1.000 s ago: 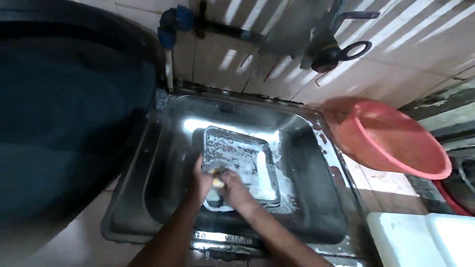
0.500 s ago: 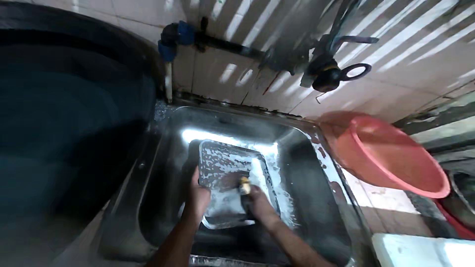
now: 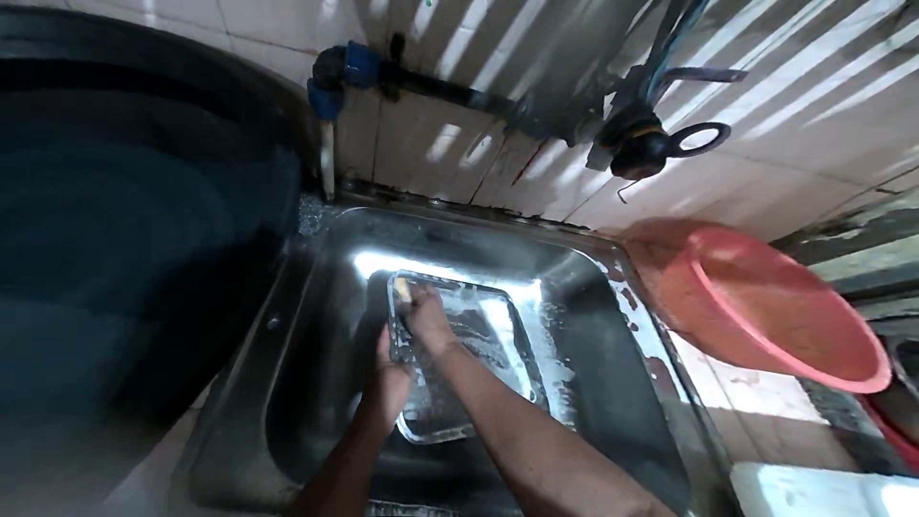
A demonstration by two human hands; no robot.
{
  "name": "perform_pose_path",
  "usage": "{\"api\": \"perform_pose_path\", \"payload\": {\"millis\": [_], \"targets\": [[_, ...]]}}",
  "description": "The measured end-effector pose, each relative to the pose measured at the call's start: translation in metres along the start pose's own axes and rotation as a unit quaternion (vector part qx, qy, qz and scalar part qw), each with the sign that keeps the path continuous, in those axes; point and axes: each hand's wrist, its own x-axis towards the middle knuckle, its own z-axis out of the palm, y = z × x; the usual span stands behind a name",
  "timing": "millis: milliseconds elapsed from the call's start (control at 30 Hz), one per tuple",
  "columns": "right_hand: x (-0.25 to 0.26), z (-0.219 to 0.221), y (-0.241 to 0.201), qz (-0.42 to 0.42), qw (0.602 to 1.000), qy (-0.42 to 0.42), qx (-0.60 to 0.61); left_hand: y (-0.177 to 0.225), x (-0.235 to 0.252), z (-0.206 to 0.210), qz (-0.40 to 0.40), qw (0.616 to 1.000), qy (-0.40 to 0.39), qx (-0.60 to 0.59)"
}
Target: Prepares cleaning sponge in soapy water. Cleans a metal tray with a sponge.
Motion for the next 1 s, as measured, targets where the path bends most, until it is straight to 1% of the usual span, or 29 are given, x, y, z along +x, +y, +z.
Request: {"api": "perform_pose_path", "payload": {"millis": [100, 167, 233, 300, 400, 467, 500, 533, 600, 667, 700, 733, 767, 800, 833, 900, 933, 967, 1000], "targets": [[0.002, -0.004, 0.006, -0.027, 0.998, -0.034, 0.039, -0.001, 0.002, -0.003, -0.01, 1.0, -0.003, -0.028], [-0.013, -0.01, 0.014, -0.047, 0.996, -0.063, 0.047, -0.001, 0.0, -0.003, -0.003, 0.998, -0.005, -0.067], [-0.04, -0.012, 0.017, -0.027, 0.992, -0.116, 0.029, -0.007, 0.002, -0.003, 0.002, 0.993, 0.005, -0.116], [-0.065, -0.016, 0.019, -0.008, 0.981, -0.194, 0.002, -0.012, 0.005, -0.005, 0.004, 0.991, 0.009, -0.132], [-0.089, -0.019, 0.03, -0.071, 0.946, -0.298, -0.105, -0.007, 0.002, -0.007, 0.001, 0.993, 0.01, -0.114], [-0.093, -0.024, 0.038, -0.12, 0.927, -0.329, -0.137, -0.005, -0.002, -0.005, 0.003, 0.998, 0.007, -0.068], [-0.093, -0.028, 0.046, -0.125, 0.924, -0.335, -0.133, -0.004, -0.004, -0.004, 0.003, 0.999, 0.004, -0.04], [-0.091, -0.033, 0.059, -0.11, 0.927, -0.337, -0.124, -0.003, -0.005, -0.003, 0.003, 1.0, 0.005, -0.017], [-0.085, -0.052, 0.104, -0.047, 0.945, -0.309, -0.092, -0.004, -0.004, -0.003, 0.011, 1.0, 0.005, -0.01], [-0.079, -0.075, 0.155, 0.05, 0.962, -0.253, -0.094, -0.005, -0.001, -0.003, 0.018, 0.999, 0.013, -0.023], [-0.077, -0.084, 0.172, 0.103, 0.961, -0.23, -0.115, -0.007, 0.0, -0.002, 0.016, 0.999, 0.016, -0.023], [-0.077, -0.089, 0.179, 0.135, 0.959, -0.215, -0.126, -0.007, 0.0, -0.001, 0.011, 1.0, 0.015, -0.021], [-0.079, -0.088, 0.174, 0.141, 0.96, -0.204, -0.126, -0.006, 0.0, 0.0, 0.005, 1.0, 0.015, -0.015], [-0.083, -0.079, 0.16, 0.115, 0.967, -0.194, -0.12, -0.005, 0.0, 0.001, -0.003, 1.0, 0.019, -0.007], [-0.09, -0.065, 0.14, 0.063, 0.976, -0.181, -0.101, -0.005, 0.0, 0.001, -0.01, 1.0, 0.022, 0.001], [-0.102, -0.034, 0.091, -0.034, 0.979, -0.177, -0.096, -0.003, -0.001, 0.001, -0.013, 1.0, 0.019, 0.009], [-0.103, -0.023, 0.075, -0.058, 0.976, -0.176, -0.115, 0.0, -0.003, 0.001, -0.02, 1.0, 0.02, 0.012], [-0.098, -0.017, 0.069, -0.057, 0.975, -0.166, -0.138, 0.002, -0.003, 0.001, -0.03, 0.999, 0.024, 0.024], [-0.087, -0.016, 0.077, -0.043, 0.977, -0.139, -0.156, 0.004, -0.004, 0.001, -0.041, 0.998, 0.03, 0.043]]}}
